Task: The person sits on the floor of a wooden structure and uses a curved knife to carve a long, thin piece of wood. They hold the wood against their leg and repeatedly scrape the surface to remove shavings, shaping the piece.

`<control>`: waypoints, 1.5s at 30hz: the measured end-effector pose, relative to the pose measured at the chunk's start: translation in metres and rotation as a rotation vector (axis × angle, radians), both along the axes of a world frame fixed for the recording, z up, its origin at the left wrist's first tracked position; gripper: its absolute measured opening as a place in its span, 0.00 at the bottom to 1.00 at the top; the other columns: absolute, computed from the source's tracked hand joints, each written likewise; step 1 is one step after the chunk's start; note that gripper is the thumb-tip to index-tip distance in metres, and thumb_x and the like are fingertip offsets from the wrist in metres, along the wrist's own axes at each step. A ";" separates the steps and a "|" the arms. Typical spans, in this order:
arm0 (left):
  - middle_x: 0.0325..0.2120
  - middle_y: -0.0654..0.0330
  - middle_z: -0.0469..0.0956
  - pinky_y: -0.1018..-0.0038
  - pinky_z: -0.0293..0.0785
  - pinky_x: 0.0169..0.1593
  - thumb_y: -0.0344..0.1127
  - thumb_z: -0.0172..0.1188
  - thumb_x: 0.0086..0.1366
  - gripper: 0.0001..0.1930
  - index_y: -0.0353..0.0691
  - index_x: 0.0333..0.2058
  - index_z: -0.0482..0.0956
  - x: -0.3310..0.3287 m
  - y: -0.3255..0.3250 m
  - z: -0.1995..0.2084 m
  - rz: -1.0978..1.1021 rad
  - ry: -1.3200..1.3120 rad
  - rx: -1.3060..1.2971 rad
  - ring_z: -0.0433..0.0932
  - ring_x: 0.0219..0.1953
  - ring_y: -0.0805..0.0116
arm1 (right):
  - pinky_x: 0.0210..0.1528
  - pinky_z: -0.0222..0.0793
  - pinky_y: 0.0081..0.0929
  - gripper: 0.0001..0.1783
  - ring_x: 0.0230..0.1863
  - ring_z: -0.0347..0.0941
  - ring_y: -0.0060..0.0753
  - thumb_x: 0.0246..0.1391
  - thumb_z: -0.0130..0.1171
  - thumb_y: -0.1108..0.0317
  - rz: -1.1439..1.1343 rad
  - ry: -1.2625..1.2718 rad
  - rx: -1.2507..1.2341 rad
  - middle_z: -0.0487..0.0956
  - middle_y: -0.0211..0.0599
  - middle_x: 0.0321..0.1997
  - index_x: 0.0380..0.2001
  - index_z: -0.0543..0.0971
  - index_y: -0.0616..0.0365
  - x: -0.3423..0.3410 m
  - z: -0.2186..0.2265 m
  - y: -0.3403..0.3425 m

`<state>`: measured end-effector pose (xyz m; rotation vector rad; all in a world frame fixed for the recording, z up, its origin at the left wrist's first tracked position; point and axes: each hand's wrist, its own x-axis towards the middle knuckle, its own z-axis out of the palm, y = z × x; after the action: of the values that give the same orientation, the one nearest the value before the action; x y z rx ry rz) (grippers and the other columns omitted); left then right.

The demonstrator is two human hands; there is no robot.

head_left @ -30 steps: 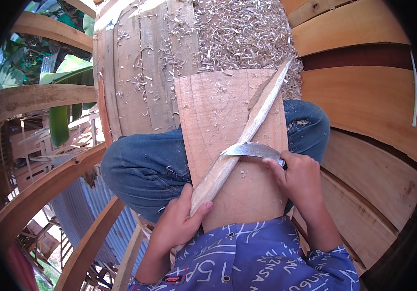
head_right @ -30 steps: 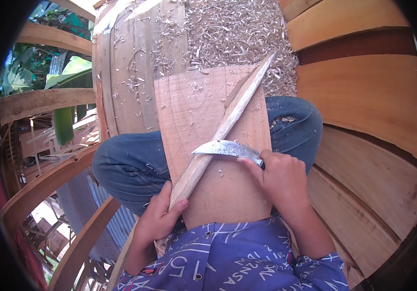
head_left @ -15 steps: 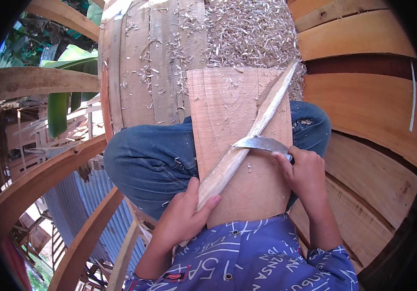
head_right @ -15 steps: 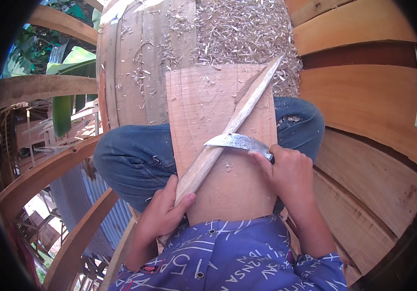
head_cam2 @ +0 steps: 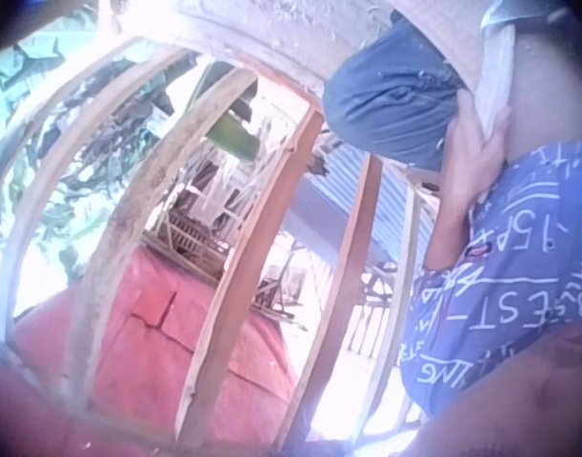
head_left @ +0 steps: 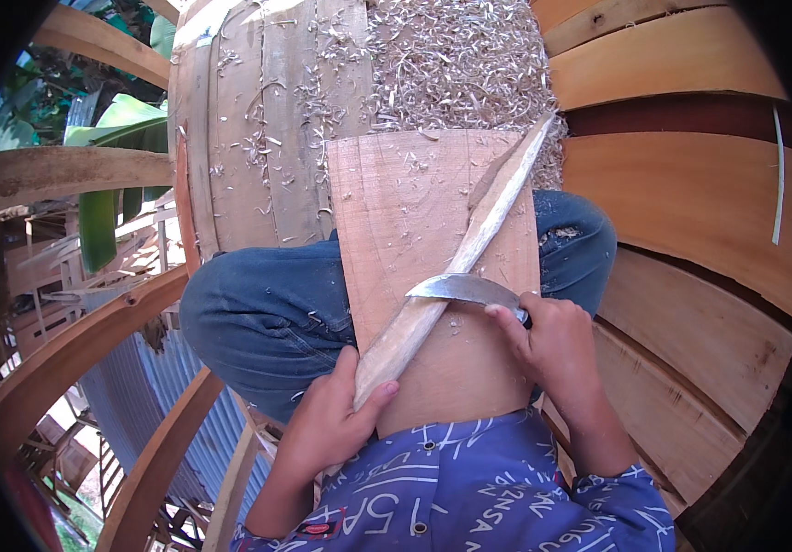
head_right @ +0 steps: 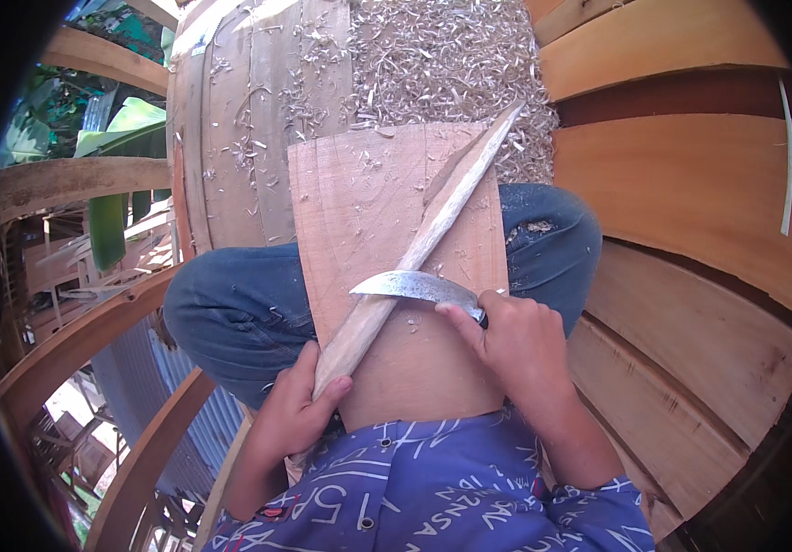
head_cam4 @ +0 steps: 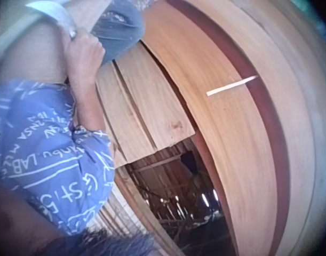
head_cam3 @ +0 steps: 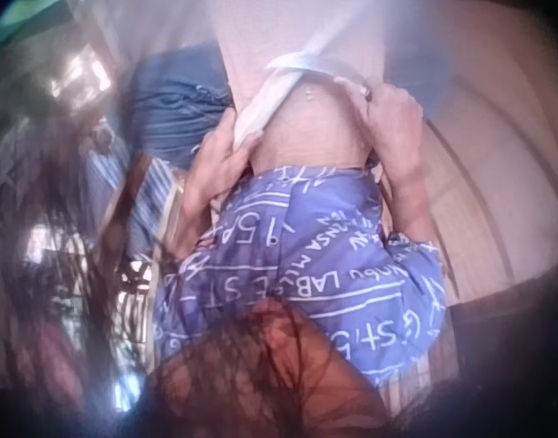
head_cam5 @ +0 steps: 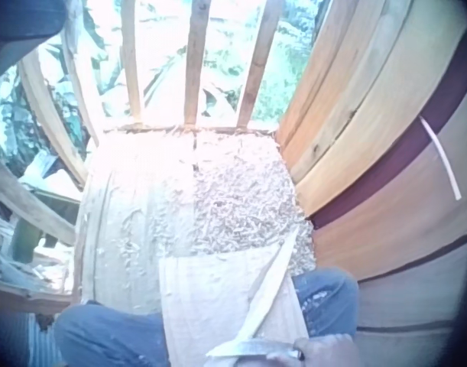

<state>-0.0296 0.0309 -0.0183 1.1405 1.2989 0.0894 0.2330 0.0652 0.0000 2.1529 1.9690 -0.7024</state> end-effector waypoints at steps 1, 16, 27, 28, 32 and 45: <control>0.22 0.36 0.74 0.59 0.71 0.32 0.50 0.55 0.66 0.24 0.29 0.38 0.64 0.001 0.001 0.000 -0.006 0.012 -0.011 0.79 0.28 0.40 | 0.25 0.71 0.41 0.31 0.22 0.77 0.50 0.54 0.56 0.40 0.012 0.000 0.003 0.77 0.47 0.17 0.20 0.79 0.61 0.002 -0.002 0.003; 0.20 0.36 0.74 0.58 0.72 0.31 0.49 0.57 0.64 0.24 0.29 0.37 0.64 0.007 0.006 0.005 -0.012 0.059 0.001 0.78 0.28 0.38 | 0.27 0.71 0.43 0.33 0.24 0.76 0.55 0.55 0.54 0.39 -0.089 -0.037 0.013 0.77 0.52 0.18 0.21 0.80 0.64 0.024 -0.001 0.026; 0.18 0.40 0.74 0.61 0.71 0.27 0.45 0.62 0.59 0.21 0.33 0.34 0.66 0.020 -0.015 0.002 0.024 0.296 0.136 0.78 0.25 0.38 | 0.26 0.70 0.42 0.20 0.24 0.77 0.50 0.47 0.66 0.54 0.014 0.109 -0.033 0.78 0.47 0.21 0.20 0.77 0.61 0.013 0.001 0.011; 0.18 0.41 0.74 0.61 0.71 0.27 0.45 0.62 0.59 0.21 0.33 0.34 0.66 0.021 -0.016 0.002 0.029 0.304 0.145 0.78 0.25 0.39 | 0.27 0.70 0.42 0.18 0.24 0.77 0.50 0.46 0.66 0.56 0.031 0.105 -0.014 0.78 0.46 0.22 0.20 0.77 0.61 0.014 -0.002 0.009; 0.19 0.41 0.74 0.61 0.71 0.26 0.44 0.63 0.58 0.20 0.33 0.34 0.66 0.021 -0.017 0.001 0.029 0.330 0.165 0.78 0.26 0.39 | 0.29 0.71 0.41 0.12 0.26 0.77 0.50 0.44 0.66 0.62 0.092 0.036 -0.036 0.79 0.46 0.25 0.23 0.78 0.61 0.012 -0.004 0.015; 0.18 0.40 0.74 0.60 0.72 0.26 0.43 0.62 0.60 0.20 0.32 0.35 0.65 0.022 -0.017 -0.001 0.041 0.299 0.169 0.78 0.25 0.39 | 0.34 0.73 0.45 0.12 0.29 0.77 0.55 0.50 0.57 0.63 -0.144 -0.257 0.055 0.78 0.54 0.23 0.26 0.82 0.61 0.040 -0.019 0.067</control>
<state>-0.0079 0.0143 -0.0194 1.3071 1.6034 0.0612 0.2735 0.1327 -0.0195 2.3020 1.7367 -0.3706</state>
